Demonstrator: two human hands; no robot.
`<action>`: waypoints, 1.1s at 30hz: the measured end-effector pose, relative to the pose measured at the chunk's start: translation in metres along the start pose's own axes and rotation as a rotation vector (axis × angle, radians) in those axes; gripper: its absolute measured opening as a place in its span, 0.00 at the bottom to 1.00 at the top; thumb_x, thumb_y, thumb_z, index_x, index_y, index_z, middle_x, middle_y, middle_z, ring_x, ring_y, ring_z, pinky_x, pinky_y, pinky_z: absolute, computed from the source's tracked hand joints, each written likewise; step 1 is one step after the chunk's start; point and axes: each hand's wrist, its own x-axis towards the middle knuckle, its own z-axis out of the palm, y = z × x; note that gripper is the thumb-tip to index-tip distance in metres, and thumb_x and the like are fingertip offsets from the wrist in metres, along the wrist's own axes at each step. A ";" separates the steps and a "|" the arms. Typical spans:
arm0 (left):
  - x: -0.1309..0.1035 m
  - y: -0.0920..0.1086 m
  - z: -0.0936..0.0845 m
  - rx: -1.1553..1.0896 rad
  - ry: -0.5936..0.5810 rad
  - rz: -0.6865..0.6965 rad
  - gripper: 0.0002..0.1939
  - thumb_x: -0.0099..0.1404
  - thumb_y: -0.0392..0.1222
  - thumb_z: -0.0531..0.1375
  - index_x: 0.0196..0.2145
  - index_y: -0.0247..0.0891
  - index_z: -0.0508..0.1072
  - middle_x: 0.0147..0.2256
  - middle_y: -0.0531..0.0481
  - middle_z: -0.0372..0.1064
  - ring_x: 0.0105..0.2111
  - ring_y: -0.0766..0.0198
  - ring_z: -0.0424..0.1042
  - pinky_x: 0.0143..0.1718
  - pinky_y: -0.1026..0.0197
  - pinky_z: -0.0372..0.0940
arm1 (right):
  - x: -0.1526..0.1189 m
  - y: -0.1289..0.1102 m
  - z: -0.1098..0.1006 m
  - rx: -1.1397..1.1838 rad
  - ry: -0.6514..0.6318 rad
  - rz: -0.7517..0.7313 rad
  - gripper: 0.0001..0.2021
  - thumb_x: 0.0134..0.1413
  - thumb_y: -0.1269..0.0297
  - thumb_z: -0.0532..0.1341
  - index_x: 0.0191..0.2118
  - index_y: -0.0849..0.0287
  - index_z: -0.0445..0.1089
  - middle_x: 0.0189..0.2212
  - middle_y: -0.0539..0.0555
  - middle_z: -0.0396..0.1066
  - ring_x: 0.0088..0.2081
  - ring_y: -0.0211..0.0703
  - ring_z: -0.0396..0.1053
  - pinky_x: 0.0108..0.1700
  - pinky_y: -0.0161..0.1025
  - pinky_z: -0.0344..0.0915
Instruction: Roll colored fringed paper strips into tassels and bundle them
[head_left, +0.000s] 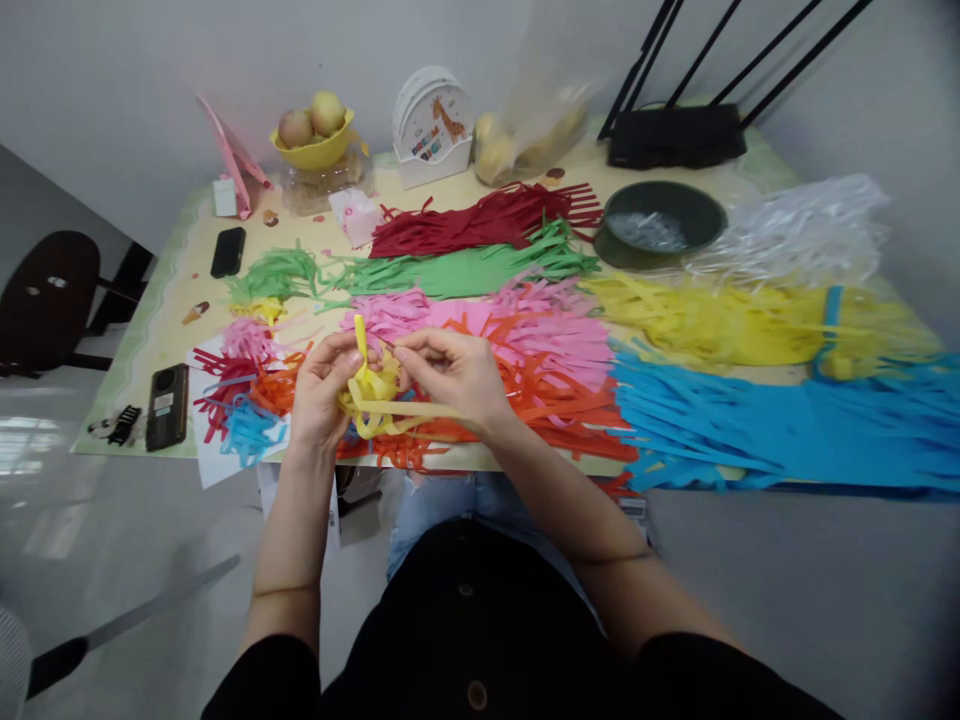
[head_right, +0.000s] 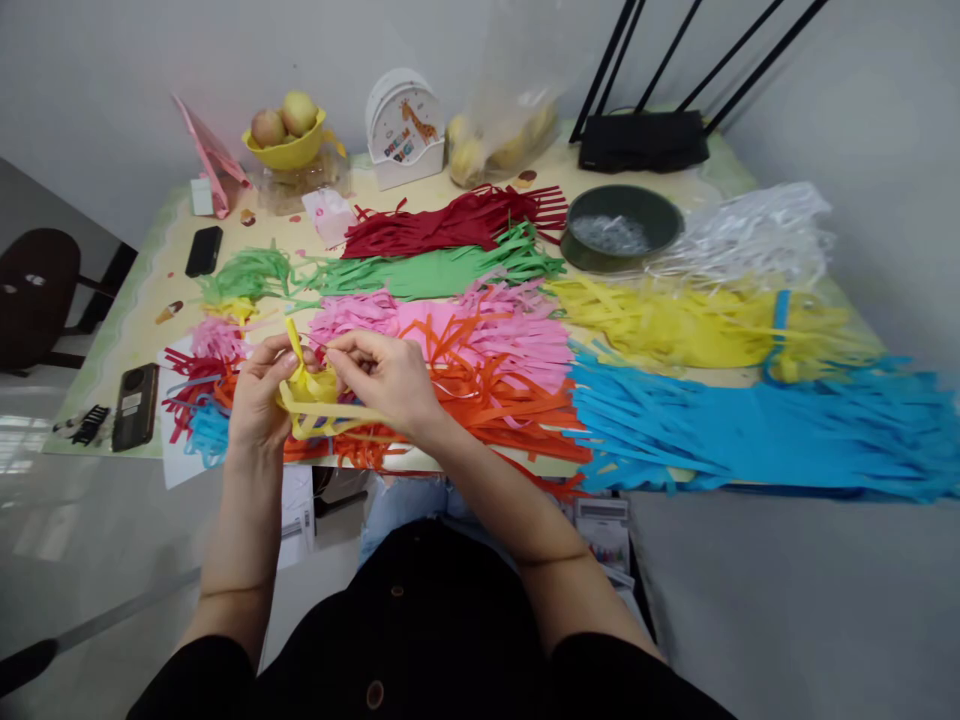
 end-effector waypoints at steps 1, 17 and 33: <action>0.000 0.000 0.000 0.010 0.002 0.005 0.19 0.47 0.45 0.77 0.36 0.39 0.78 0.27 0.52 0.77 0.27 0.61 0.79 0.29 0.63 0.73 | 0.000 -0.001 0.000 0.015 -0.003 0.011 0.10 0.58 0.60 0.63 0.35 0.62 0.76 0.23 0.49 0.75 0.22 0.33 0.70 0.28 0.31 0.67; -0.003 -0.001 -0.004 0.254 -0.022 0.060 0.17 0.51 0.49 0.75 0.34 0.39 0.81 0.29 0.49 0.79 0.27 0.62 0.77 0.29 0.62 0.72 | 0.002 -0.001 -0.003 0.105 -0.085 0.078 0.10 0.58 0.58 0.64 0.40 0.60 0.74 0.23 0.47 0.74 0.20 0.31 0.67 0.23 0.29 0.64; -0.002 0.017 -0.012 0.587 -0.002 0.210 0.10 0.57 0.46 0.72 0.35 0.40 0.85 0.35 0.46 0.82 0.33 0.61 0.78 0.36 0.63 0.72 | 0.016 0.011 -0.006 0.430 -0.301 0.212 0.27 0.52 0.47 0.70 0.51 0.59 0.67 0.22 0.44 0.74 0.18 0.30 0.66 0.21 0.27 0.63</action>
